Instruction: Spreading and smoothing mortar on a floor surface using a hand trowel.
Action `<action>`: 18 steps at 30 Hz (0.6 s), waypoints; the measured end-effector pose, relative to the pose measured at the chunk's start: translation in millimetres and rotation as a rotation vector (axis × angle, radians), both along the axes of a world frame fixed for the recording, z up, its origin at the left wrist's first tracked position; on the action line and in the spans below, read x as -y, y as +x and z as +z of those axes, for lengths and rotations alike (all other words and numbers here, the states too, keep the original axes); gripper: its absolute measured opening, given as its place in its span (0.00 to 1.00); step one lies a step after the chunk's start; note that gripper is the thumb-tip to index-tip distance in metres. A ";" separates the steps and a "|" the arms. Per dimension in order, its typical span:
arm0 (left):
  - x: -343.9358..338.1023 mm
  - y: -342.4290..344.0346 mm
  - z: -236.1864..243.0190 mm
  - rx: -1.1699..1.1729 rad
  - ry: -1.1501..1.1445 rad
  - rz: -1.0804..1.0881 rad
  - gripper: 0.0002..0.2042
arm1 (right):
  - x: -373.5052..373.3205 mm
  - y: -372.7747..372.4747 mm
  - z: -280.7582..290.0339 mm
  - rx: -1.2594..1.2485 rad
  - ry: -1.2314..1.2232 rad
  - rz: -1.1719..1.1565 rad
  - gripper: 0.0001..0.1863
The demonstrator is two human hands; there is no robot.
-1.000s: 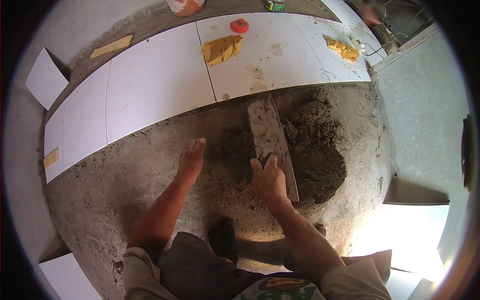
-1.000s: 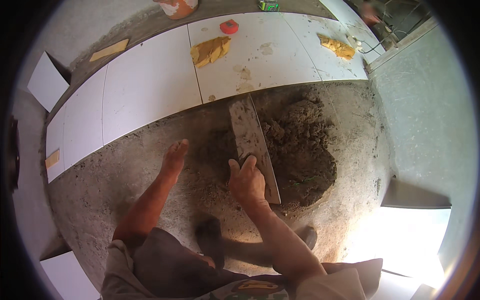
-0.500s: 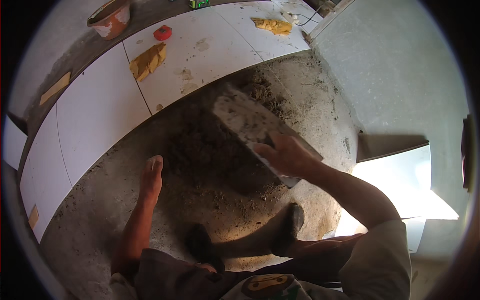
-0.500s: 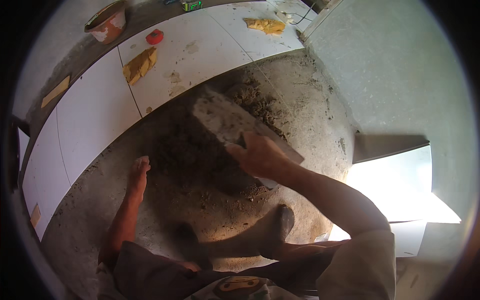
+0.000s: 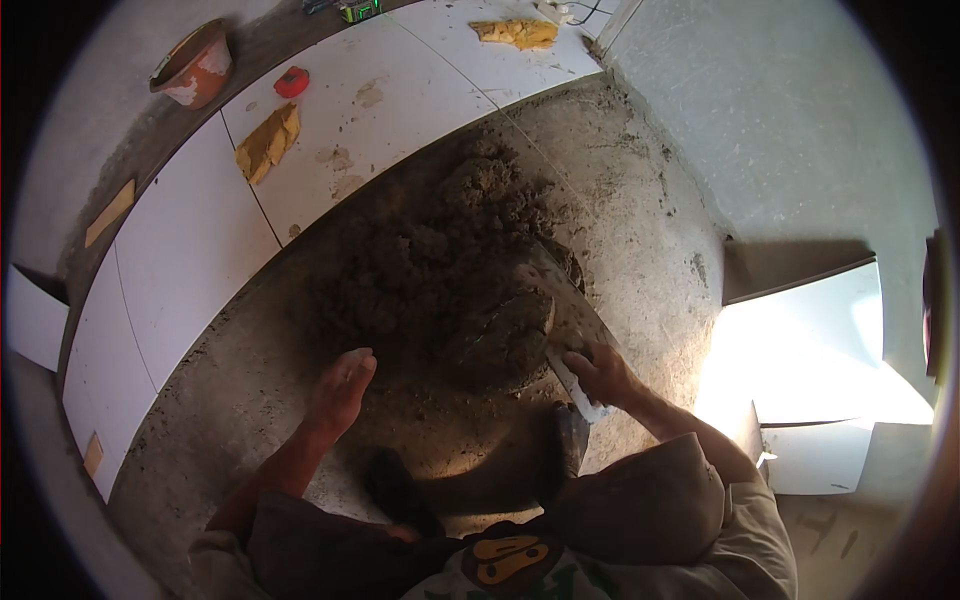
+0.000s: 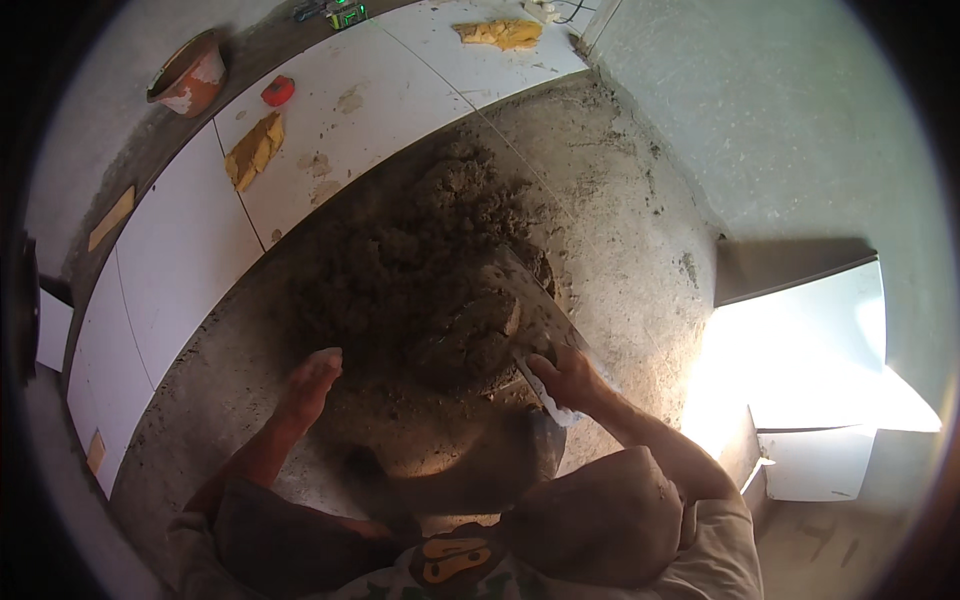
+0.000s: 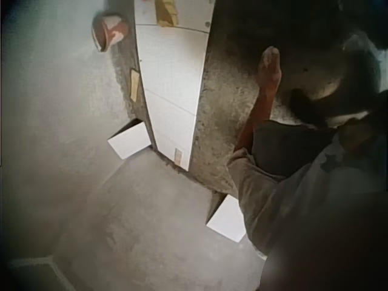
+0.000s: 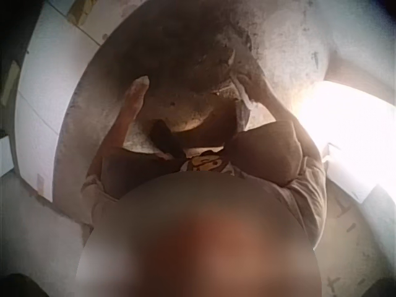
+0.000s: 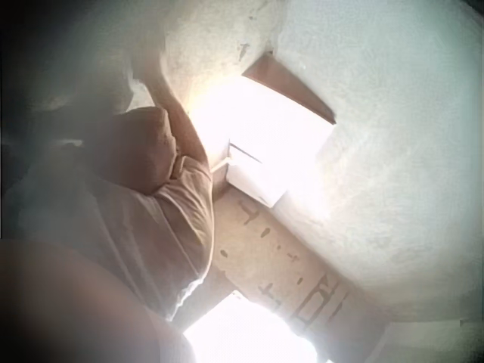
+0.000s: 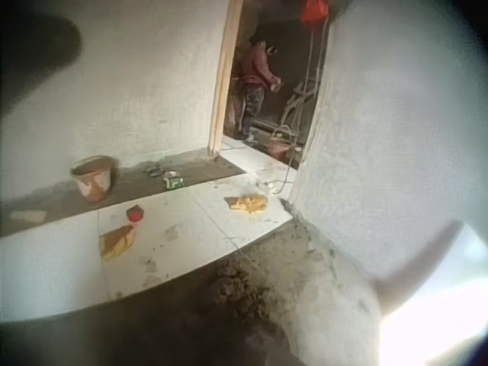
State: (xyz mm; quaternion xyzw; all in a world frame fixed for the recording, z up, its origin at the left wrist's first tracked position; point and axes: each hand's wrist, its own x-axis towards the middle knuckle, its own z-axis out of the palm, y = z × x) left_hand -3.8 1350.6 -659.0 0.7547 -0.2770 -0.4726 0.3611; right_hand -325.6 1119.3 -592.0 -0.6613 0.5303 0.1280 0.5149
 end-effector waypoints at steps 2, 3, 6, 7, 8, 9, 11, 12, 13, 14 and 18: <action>-2.5 -3.1 0.8 0.024 0.043 -0.074 0.34 | -2.4 22.5 -24.7 -0.006 -0.029 0.104 0.20; 2.6 -11.0 5.9 0.023 0.074 -0.137 0.36 | 1.0 30.5 -31.7 -0.035 -0.073 0.218 0.21; 18.5 -30.0 23.5 -0.145 0.175 -0.097 0.39 | 1.3 49.5 -41.3 0.147 -0.471 0.563 0.22; 15.5 -30.5 25.8 -0.124 0.192 -0.071 0.39 | -1.5 70.1 -33.1 0.180 -0.459 0.578 0.22; 12.9 -29.8 22.4 -0.167 0.189 -0.034 0.40 | -2.0 93.9 -12.6 0.113 -0.222 0.419 0.22; 8.7 -28.2 22.9 -0.205 0.187 0.004 0.42 | -2.3 110.4 -1.2 0.046 0.019 0.264 0.23; 15.3 -27.9 25.2 -0.230 0.182 0.058 0.43 | 2.0 120.2 -34.1 0.129 -0.243 0.618 0.24; 12.8 -23.6 27.4 -0.262 0.175 0.119 0.44 | 1.4 130.1 -46.8 0.210 -0.515 0.970 0.25; 7.9 -19.8 28.1 -0.251 0.179 0.135 0.44 | -0.5 144.7 -34.7 0.228 -0.514 0.981 0.25; 2.6 -15.9 28.2 -0.282 0.179 0.182 0.45 | -4.0 160.7 -21.7 0.187 -0.298 0.758 0.25; -7.6 -10.2 21.6 -0.350 0.140 0.207 0.48 | -10.3 170.3 -10.3 0.131 -0.233 0.568 0.28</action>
